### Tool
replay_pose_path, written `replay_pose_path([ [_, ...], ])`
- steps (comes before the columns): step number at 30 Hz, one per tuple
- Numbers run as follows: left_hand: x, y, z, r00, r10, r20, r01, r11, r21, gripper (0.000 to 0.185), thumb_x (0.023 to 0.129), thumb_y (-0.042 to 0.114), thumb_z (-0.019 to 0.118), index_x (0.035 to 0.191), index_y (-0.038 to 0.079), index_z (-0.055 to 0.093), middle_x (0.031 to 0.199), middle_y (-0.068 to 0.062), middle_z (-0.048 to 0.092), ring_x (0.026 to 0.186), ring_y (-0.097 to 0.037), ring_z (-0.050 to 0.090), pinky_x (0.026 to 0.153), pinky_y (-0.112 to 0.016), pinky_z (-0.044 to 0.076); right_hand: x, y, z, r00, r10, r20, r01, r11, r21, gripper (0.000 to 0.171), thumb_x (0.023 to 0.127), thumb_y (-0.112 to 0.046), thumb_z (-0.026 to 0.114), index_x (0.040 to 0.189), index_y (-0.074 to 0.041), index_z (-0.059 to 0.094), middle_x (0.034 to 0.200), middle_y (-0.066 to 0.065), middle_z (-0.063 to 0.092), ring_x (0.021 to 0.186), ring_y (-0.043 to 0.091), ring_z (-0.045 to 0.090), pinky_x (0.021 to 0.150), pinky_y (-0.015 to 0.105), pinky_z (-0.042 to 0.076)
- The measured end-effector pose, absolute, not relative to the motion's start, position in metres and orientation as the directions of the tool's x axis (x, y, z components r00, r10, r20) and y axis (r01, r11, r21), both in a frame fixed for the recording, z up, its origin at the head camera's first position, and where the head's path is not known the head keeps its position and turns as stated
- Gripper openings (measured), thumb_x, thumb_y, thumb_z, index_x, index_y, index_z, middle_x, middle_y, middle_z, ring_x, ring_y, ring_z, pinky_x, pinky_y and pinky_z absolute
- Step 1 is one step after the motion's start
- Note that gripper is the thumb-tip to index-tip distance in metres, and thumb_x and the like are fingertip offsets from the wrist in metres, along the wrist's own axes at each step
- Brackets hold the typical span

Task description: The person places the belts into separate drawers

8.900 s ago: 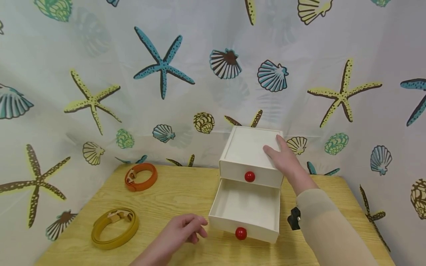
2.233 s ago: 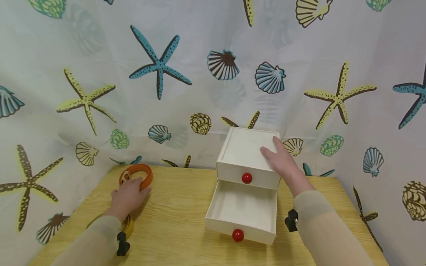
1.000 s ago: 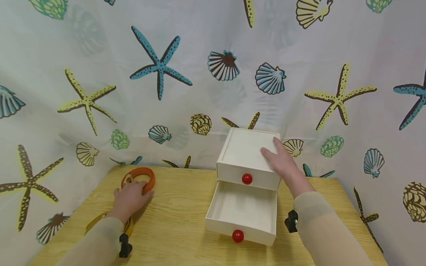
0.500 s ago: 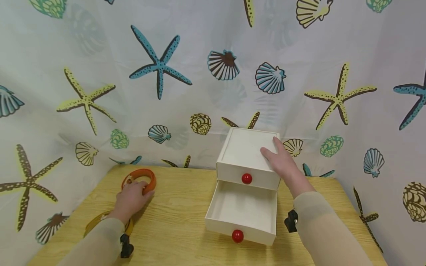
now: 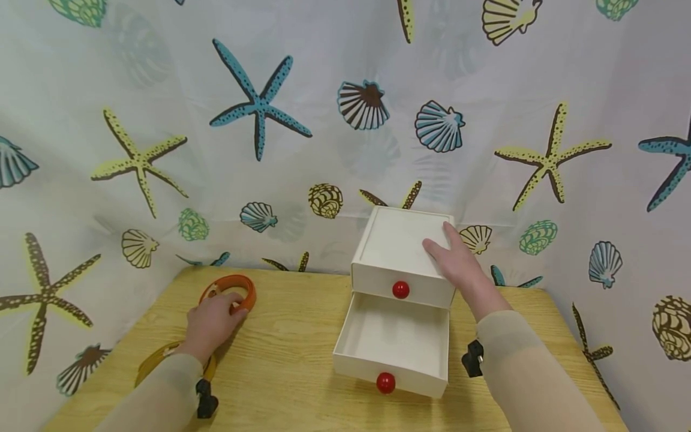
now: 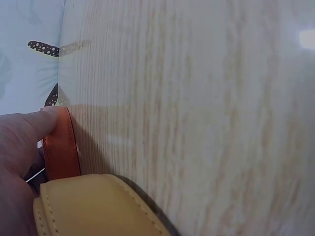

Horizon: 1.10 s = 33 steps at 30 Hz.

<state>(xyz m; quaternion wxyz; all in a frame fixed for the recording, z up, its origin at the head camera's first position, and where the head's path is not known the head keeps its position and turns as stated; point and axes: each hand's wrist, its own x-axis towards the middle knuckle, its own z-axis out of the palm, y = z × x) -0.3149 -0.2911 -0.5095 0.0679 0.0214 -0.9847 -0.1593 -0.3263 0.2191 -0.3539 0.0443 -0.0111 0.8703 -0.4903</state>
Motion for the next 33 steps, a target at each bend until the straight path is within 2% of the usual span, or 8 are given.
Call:
replay_pose_path([
  [5, -0.3170, -0.2927, -0.5118, -0.990, -0.067, 0.124, -0.025, 0.948, 0.318, 0.039, 0.104, 0.027, 0.080, 0.139, 0.013, 0.072, 0.135, -0.021, 0.073, 0.124, -0.051, 0.065, 0.102, -0.084, 0.036, -0.3257, 0.2194, -0.3537, -0.996, -0.067, -0.067, 0.024, 0.512, -0.859, 0.088, 0.116, -0.050, 0.049, 0.178, -0.018, -0.005, 0.183, 0.021, -0.006, 0.167, 0.050, -0.001, 0.129, 0.073, 0.008],
  [11, -0.3174, -0.2942, -0.5116, -0.990, -0.043, 0.131, 0.001, 0.949, 0.316, 0.038, 0.102, 0.023, 0.082, 0.138, 0.012, 0.073, 0.132, -0.021, 0.073, 0.117, -0.049, 0.068, 0.092, -0.081, 0.045, -0.3257, 0.2199, -0.3537, -0.995, -0.067, -0.073, 0.029, 0.509, -0.860, 0.088, 0.116, -0.050, 0.049, 0.178, -0.019, -0.005, 0.183, 0.021, -0.006, 0.167, 0.050, -0.001, 0.129, 0.073, 0.008],
  [16, -0.3166, -0.2942, -0.5115, -0.991, -0.039, 0.124, 0.003, 0.948, 0.318, 0.038, 0.103, 0.022, 0.081, 0.138, 0.013, 0.073, 0.132, -0.021, 0.074, 0.114, -0.048, 0.070, 0.089, -0.078, 0.048, -0.3263, 0.2197, -0.3542, -0.995, -0.067, -0.070, 0.026, 0.512, -0.859, 0.088, 0.116, -0.051, 0.049, 0.178, -0.019, -0.005, 0.183, 0.021, -0.006, 0.167, 0.050, 0.000, 0.128, 0.074, 0.009],
  [33, -0.3156, -0.2935, -0.5120, -0.980, -0.035, 0.198, 0.031, 0.946, 0.323, 0.038, 0.104, 0.022, 0.080, 0.139, 0.011, 0.073, 0.132, -0.021, 0.072, 0.120, -0.047, 0.067, 0.089, -0.077, 0.052, -0.3269, 0.2192, -0.3547, -0.995, -0.060, -0.078, 0.036, 0.517, -0.855, 0.088, 0.116, -0.052, 0.048, 0.178, -0.019, -0.006, 0.183, 0.021, -0.006, 0.167, 0.050, 0.000, 0.128, 0.074, 0.010],
])
